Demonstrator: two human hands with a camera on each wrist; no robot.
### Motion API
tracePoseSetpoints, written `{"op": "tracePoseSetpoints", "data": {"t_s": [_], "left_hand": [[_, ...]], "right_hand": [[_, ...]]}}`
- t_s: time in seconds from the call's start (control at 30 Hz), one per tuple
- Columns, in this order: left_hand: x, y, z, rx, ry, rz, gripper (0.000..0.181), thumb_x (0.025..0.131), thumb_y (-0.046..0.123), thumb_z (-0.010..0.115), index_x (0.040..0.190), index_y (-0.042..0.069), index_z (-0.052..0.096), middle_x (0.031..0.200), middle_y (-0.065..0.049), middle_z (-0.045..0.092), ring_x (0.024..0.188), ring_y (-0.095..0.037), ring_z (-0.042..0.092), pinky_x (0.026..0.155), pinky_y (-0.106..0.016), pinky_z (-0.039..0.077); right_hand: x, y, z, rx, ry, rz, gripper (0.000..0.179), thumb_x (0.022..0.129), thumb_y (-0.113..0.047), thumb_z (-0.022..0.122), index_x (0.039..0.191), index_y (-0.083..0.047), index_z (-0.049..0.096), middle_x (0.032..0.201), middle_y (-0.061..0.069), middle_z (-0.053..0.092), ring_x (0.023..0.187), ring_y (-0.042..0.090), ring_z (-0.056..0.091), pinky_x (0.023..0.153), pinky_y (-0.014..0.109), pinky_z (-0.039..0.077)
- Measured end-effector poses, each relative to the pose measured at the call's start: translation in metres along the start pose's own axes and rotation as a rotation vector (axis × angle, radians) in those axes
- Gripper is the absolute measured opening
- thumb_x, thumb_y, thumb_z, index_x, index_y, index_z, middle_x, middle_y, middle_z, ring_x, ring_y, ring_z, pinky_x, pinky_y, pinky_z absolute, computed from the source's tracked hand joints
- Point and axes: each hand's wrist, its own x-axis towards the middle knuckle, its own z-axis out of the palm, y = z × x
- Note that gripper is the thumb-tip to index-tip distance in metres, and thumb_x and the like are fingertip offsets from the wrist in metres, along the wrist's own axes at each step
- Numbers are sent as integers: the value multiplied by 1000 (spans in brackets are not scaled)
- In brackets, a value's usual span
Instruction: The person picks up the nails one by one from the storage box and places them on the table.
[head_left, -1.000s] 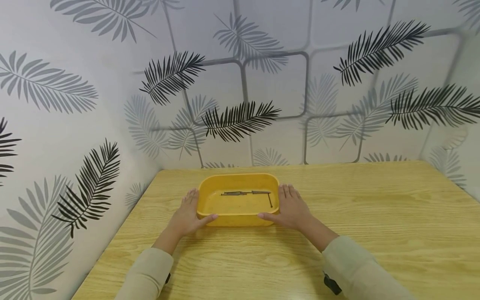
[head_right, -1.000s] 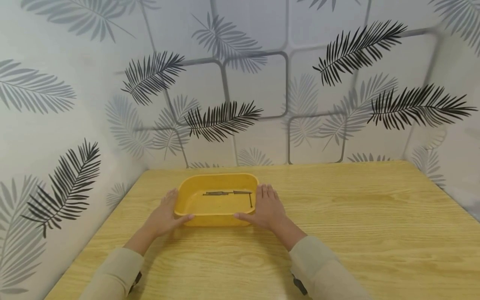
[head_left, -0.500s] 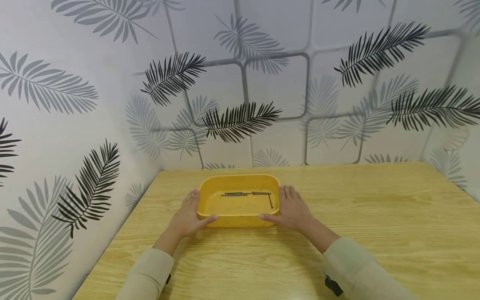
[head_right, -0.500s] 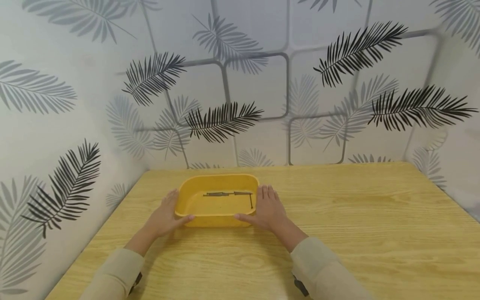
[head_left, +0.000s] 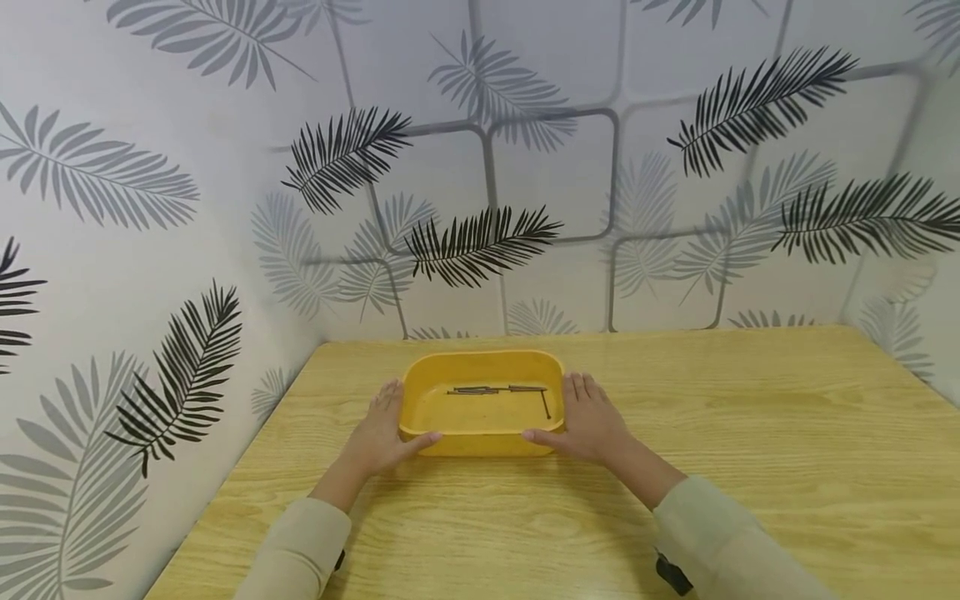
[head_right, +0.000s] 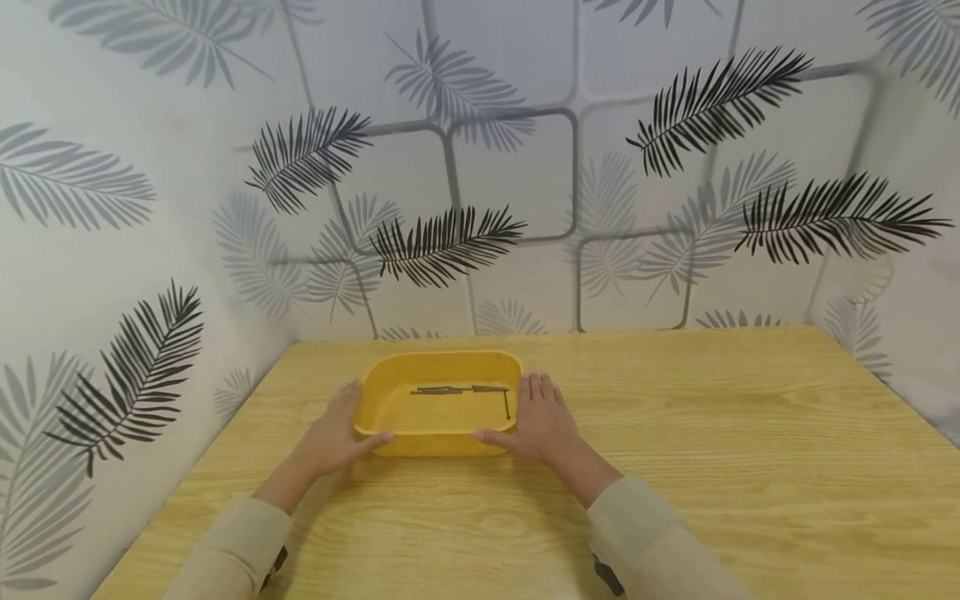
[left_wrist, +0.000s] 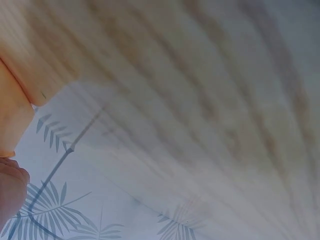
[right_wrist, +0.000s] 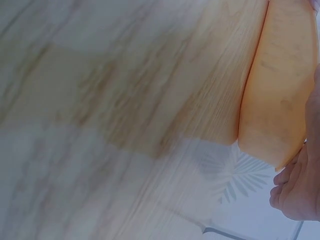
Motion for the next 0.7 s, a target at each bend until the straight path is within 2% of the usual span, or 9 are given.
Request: {"op": "tracePoseSetpoints", "data": {"t_s": [0.27, 0.7], "left_hand": [[0, 4, 1, -15, 7, 4, 105, 82, 61, 55, 146, -7, 7, 154, -24, 9, 143, -36, 9, 116, -49, 10], [4, 12, 4, 18, 20, 11, 104, 82, 60, 56, 144, -10, 11, 152, -27, 13, 143, -37, 12, 117, -47, 11]], "right_hand": [[-2, 5, 0, 5, 2, 1, 105, 82, -63, 54, 141, 15, 17, 147, 34, 20, 138, 45, 18, 114, 51, 18], [-5, 13, 1, 13, 8, 0, 105, 82, -63, 54, 142, 15, 16, 148, 33, 19, 138, 45, 18, 115, 51, 16]]}}
